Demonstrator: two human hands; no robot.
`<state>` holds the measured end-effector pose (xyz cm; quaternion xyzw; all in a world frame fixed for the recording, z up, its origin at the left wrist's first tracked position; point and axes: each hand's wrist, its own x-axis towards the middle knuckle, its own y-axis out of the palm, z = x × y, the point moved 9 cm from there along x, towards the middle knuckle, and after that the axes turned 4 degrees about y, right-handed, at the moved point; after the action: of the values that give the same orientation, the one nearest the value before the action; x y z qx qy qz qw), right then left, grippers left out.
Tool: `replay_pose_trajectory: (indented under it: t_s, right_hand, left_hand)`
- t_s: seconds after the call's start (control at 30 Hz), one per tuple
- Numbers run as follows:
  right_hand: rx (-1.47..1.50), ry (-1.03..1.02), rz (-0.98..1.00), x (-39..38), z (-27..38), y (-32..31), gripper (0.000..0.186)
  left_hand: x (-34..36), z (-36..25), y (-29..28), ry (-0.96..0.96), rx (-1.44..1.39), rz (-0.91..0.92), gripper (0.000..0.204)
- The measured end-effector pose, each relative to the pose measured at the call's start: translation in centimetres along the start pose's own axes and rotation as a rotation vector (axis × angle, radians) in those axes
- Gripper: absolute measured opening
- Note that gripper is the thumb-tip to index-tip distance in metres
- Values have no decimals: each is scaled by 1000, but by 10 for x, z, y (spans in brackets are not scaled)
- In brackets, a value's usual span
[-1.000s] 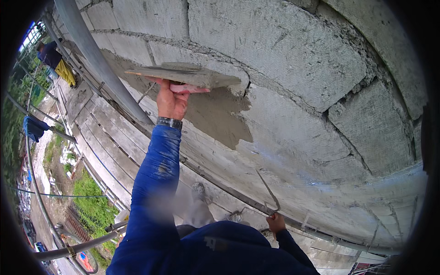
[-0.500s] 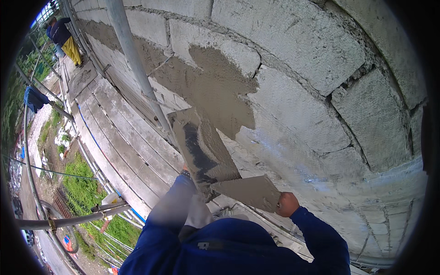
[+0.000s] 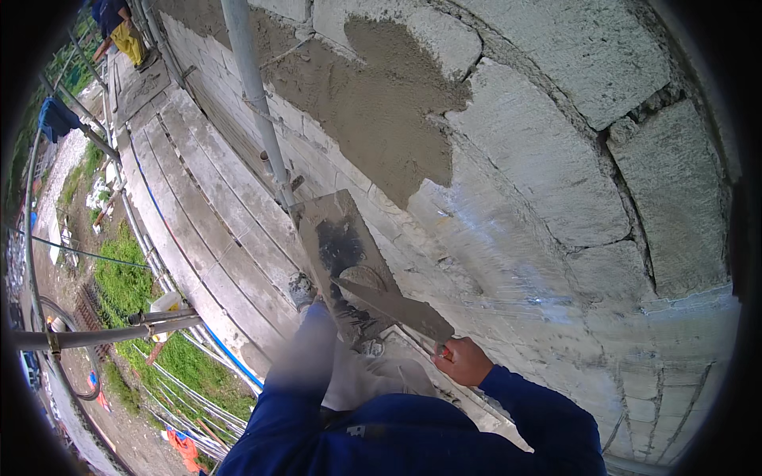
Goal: The person scoops wet cement from a bucket onto a wooden plank, mixes it with a trowel, and applies it to a stone wall using a trowel and a float. The person repeatedly smooths the applied cement on the wall surface.
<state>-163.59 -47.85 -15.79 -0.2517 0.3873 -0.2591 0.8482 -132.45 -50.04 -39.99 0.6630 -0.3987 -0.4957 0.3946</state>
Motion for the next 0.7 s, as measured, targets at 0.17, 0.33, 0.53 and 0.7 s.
replay_pose_trajectory:
  t_s: [0.17, 0.33, 0.53, 0.7]
  right_hand:
    - [-367, -57, -33, 40, -65, 23, 20]
    - [-195, -101, 81, 106, -89, 75, 23]
    - [287, 173, -677, 156, -180, 41, 19]
    - [364, 288, -669, 73, -210, 71, 18]
  left_hand:
    - [-8, -2, -28, 12, -5, -14, 43]
    - [-58, 51, -78, -98, 20, -104, 44]
    - [-117, 120, -131, -329, 74, -217, 46]
    - [-92, 115, -149, -449, 127, -224, 47]
